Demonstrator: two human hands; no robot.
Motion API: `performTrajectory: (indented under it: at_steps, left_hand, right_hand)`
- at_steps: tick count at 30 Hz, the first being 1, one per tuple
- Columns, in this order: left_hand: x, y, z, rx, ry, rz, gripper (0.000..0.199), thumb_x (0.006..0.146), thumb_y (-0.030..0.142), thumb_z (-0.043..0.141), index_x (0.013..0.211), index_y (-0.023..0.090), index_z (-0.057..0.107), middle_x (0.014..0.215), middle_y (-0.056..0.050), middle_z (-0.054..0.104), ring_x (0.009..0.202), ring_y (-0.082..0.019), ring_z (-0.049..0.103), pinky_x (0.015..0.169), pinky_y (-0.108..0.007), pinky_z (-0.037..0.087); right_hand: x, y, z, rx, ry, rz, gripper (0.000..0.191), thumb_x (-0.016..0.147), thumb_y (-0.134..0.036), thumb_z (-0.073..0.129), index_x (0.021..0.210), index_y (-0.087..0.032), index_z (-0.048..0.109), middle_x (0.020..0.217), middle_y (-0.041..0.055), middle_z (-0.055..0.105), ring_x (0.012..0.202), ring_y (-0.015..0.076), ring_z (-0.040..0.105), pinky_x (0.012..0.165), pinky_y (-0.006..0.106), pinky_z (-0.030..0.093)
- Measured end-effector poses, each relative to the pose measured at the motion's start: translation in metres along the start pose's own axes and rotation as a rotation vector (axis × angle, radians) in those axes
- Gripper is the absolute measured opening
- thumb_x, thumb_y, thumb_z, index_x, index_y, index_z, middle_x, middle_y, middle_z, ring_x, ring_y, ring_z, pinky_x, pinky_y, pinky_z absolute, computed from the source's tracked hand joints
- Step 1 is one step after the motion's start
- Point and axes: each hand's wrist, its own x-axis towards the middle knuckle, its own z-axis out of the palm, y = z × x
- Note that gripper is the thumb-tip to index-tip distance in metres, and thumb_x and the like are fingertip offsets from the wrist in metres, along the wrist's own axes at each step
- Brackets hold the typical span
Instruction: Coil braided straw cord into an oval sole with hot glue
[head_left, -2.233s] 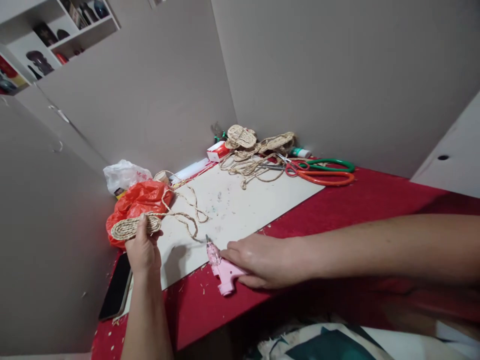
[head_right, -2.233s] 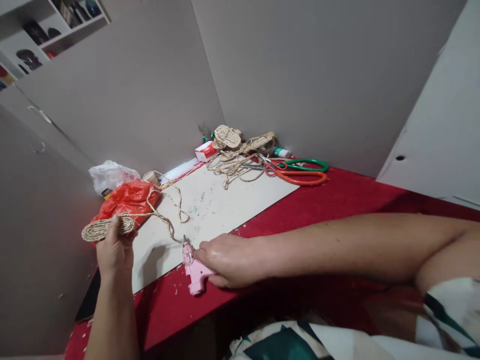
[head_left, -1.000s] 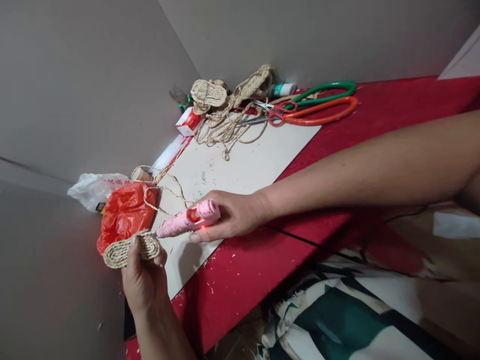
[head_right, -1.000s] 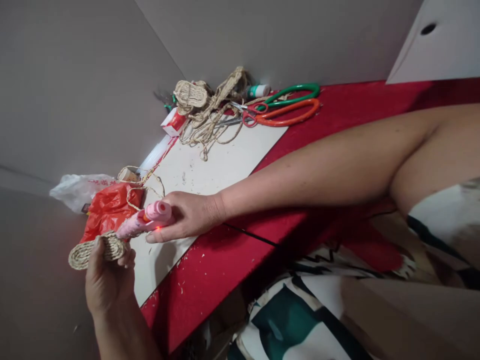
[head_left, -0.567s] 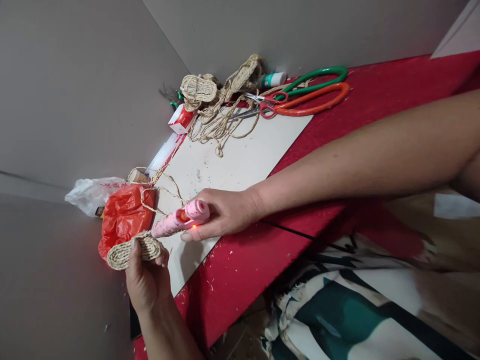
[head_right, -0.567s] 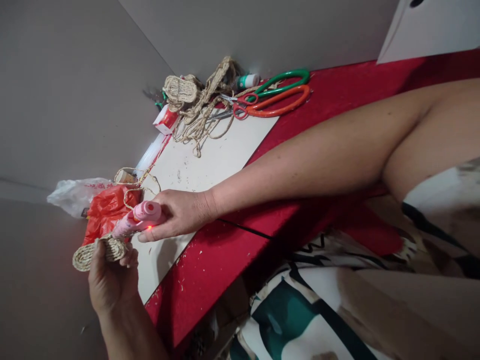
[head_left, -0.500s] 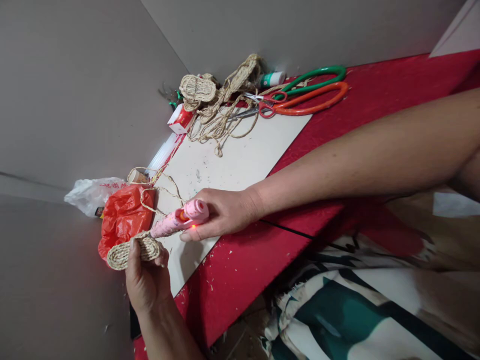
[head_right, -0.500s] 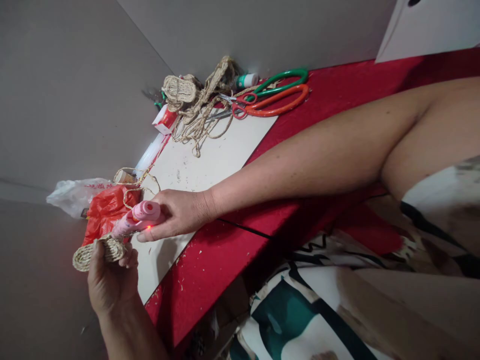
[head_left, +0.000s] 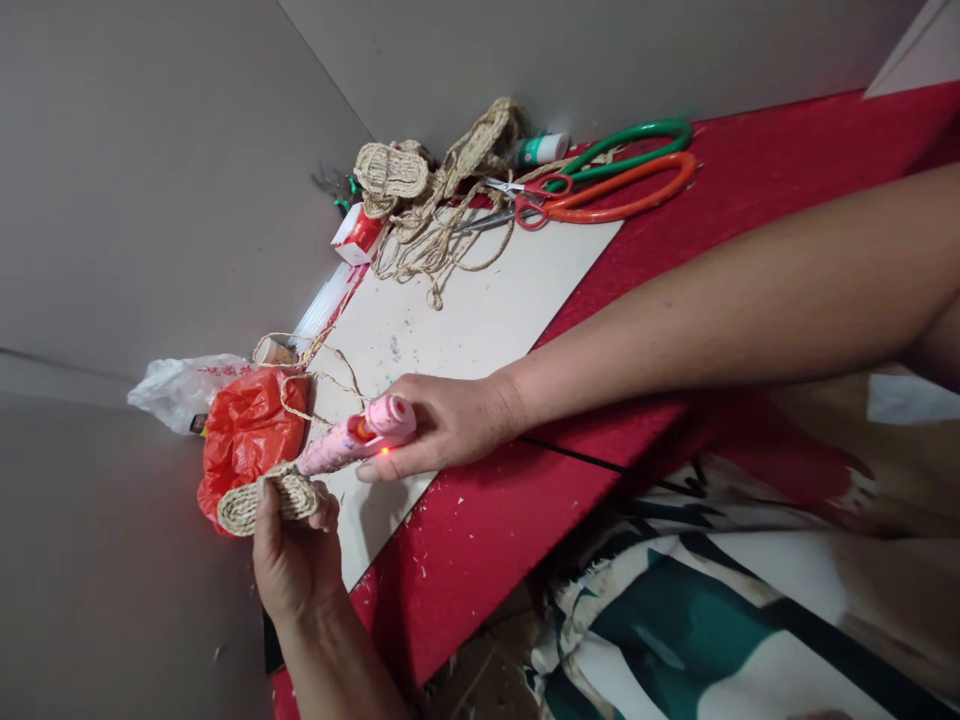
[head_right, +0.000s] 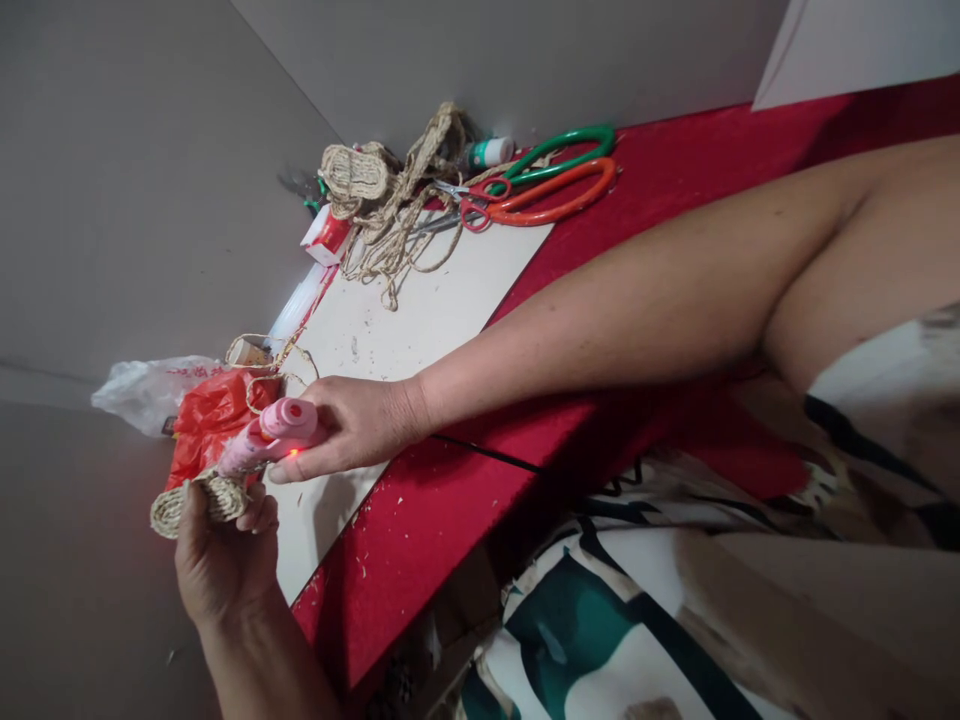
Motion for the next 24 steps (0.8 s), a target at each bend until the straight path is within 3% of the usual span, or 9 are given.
performTrajectory:
  at_steps: [6,14,24]
  left_hand:
    - [0.0004,-0.0007,-0.0033,0.0,0.011,0.009,0.023,0.071,0.03,0.075,0.078,0.014,0.06,0.072,0.001,0.059,0.044,-0.006,0.041,0.039,-0.02,0.036]
    - [0.0003,0.0003,0.0004,0.011,-0.023,0.016,0.021,0.073,0.03,0.073,0.075,0.013,0.06,0.062,0.002,0.055,0.041,-0.006,0.04,0.039,-0.02,0.036]
    - [0.0002,0.0019,0.0007,-0.018,-0.003,0.025,0.022,0.071,0.029,0.075,0.076,0.013,0.06,0.067,0.001,0.06,0.04,-0.006,0.042,0.039,-0.02,0.038]
  right_hand:
    - [0.0004,0.0025,0.0025,0.048,0.045,-0.031,0.028,0.084,-0.029,0.057,0.063,-0.013,0.047,0.058,-0.0051,0.04,0.057,0.0058,0.033,0.055,0.02,0.033]
    - [0.0007,0.0017,0.0003,0.064,0.02,-0.017,0.027,0.081,-0.03,0.061,0.064,-0.012,0.051,0.06,-0.0035,0.046,0.063,0.0076,0.039,0.061,0.021,0.037]
    - [0.0007,0.0014,0.0005,0.055,0.013,-0.028,0.028,0.081,-0.03,0.06,0.063,-0.013,0.048,0.059,-0.0037,0.043,0.065,0.0079,0.039,0.06,0.02,0.036]
